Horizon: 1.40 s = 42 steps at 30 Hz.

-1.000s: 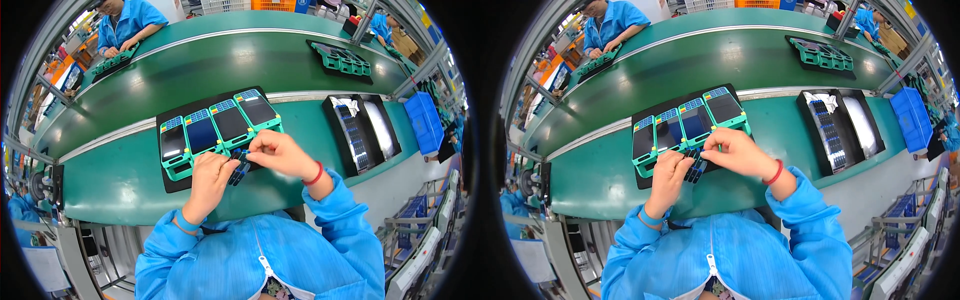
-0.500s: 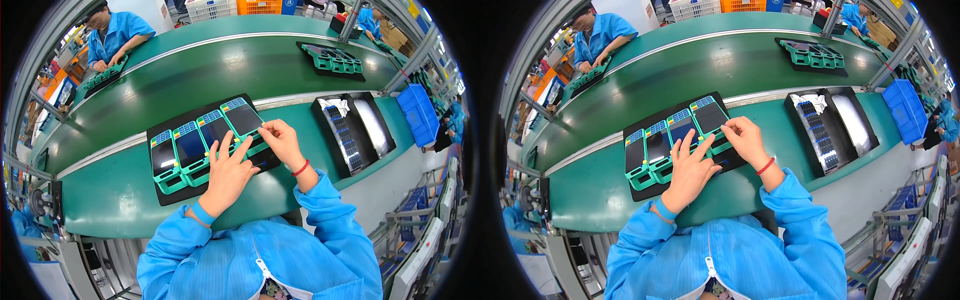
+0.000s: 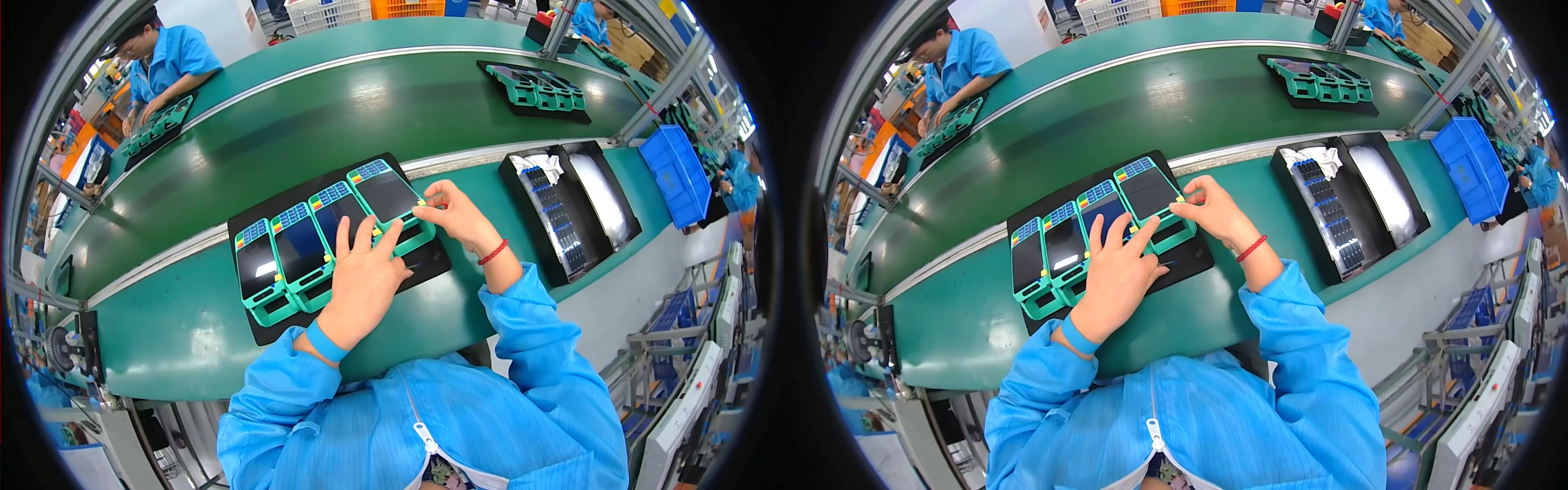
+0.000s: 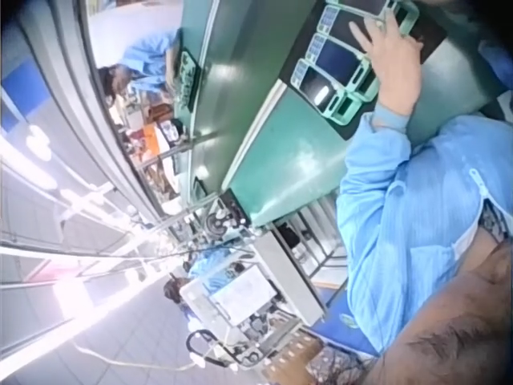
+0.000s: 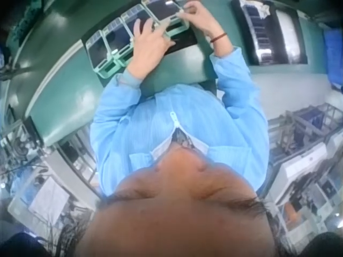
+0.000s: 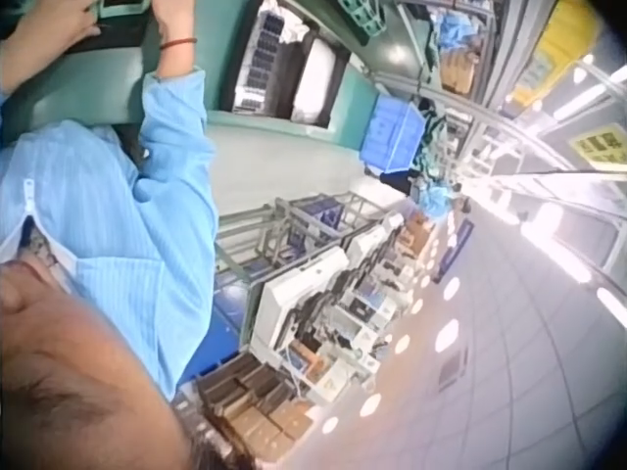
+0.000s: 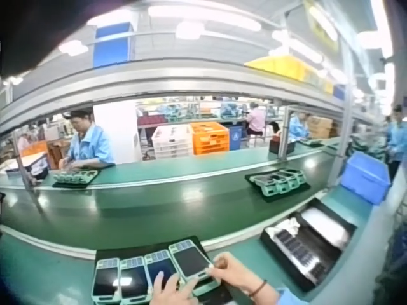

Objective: The person assembles keypad buttons and internal components into handheld device housings by hand, taking parts from a component tray and fitting them into the plastic casings on a factory assembly line.

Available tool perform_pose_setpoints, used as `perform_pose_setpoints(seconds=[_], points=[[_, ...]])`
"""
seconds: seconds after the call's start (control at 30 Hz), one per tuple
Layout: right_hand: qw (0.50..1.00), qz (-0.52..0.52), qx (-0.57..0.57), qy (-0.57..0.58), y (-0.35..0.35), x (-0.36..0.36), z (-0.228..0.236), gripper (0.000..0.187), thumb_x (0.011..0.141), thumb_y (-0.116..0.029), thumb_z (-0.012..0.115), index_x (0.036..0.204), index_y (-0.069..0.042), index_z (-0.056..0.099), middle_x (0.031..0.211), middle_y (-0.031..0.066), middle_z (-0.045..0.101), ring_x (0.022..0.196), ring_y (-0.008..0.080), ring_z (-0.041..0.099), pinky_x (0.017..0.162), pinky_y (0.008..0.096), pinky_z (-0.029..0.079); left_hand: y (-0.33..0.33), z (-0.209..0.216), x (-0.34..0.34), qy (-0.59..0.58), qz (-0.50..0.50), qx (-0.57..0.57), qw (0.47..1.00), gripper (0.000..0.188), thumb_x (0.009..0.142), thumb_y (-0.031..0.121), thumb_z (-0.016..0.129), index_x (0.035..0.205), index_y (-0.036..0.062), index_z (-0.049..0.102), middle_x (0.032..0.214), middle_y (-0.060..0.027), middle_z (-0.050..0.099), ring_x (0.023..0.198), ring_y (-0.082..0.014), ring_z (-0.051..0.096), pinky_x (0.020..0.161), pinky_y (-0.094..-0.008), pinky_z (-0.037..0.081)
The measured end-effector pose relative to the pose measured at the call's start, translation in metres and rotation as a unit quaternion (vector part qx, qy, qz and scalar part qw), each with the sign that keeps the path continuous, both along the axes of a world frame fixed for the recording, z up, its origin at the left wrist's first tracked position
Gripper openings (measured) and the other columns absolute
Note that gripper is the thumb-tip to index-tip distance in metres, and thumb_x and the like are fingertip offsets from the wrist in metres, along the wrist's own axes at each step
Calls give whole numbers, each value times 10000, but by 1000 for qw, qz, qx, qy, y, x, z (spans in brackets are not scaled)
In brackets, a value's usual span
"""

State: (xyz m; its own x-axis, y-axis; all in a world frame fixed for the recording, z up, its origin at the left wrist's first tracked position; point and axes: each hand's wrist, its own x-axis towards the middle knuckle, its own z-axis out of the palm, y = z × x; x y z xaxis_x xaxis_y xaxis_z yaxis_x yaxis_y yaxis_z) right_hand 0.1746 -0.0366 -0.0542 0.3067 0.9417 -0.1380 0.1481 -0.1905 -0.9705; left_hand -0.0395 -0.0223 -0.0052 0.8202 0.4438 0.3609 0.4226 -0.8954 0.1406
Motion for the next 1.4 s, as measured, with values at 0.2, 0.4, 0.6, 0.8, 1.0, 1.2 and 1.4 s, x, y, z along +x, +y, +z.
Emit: perform_pose_setpoints(seconds=[0.2, 0.4, 0.6, 0.8, 1.0, 1.2, 1.4], points=[[980, -43, 46, -190, -44, 4, 0, 439, 806, -430, 690, 892, -12, 589, 827, 65, 634, 699, 149, 575, 613, 310, 469, 5, 19, -102, -208, 65, -104, 970, 61, 815, 105, 609, 791, 54, 631, 1226, -115, 557, 1159, -299, 472, 979, -392, 364], [792, 170, -310, 497, -93, -92, 6, 597, 893, -500, 556, 1192, 9, 464, 961, 141, 626, 457, 29, 255, 367, 173, 226, -11, -48, -238, -454, 297, -571, 616, 377, 978, 298, 472, 1127, -36, 562, 966, -72, 610, 826, -133, 560, 758, -278, 450], [822, 40, -202, 531, -40, -106, -9, 386, 856, -390, 654, 936, -38, 519, 937, 86, 614, 480, 36, 284, 366, 169, 214, 34, -45, -207, -482, 207, -654, 545, 397, 983, 315, 462, 1128, -48, 535, 995, -91, 599, 866, -177, 575, 814, -322, 469], [834, -31, -28, 550, 83, -38, -27, 272, 865, -288, 654, 843, -61, 507, 784, 9, 540, 474, 36, 316, 369, 185, 209, 175, -74, -112, -537, 118, -603, 579, 338, 963, 368, 499, 996, 36, 553, 885, -43, 585, 793, -153, 561, 724, -316, 446], [936, -2, -46, 350, 156, -8, -28, 384, 877, -293, 615, 1110, -4, 518, 856, 59, 596, 473, 55, 291, 366, 226, 239, 160, -47, -57, -561, 107, -548, 612, 331, 972, 370, 483, 975, 47, 553, 869, -17, 563, 774, -115, 506, 722, -291, 413], [978, 122, 168, 10, 78, -102, -7, 390, 855, -362, 654, 1037, -18, 629, 818, 80, 662, 748, 137, 616, 686, 295, 497, 73, -37, -56, -525, 188, -523, 644, 323, 980, 347, 462, 956, 35, 541, 835, -5, 512, 757, -96, 483, 672, -257, 395], [963, 111, 245, 6, 24, -110, -23, 188, 877, -199, 601, 852, -13, 600, 716, 54, 604, 647, 117, 541, 587, 283, 442, 49, -79, -62, -445, 122, -552, 695, 320, 982, 327, 462, 1005, 19, 545, 915, -33, 549, 839, -99, 534, 722, -269, 440]])
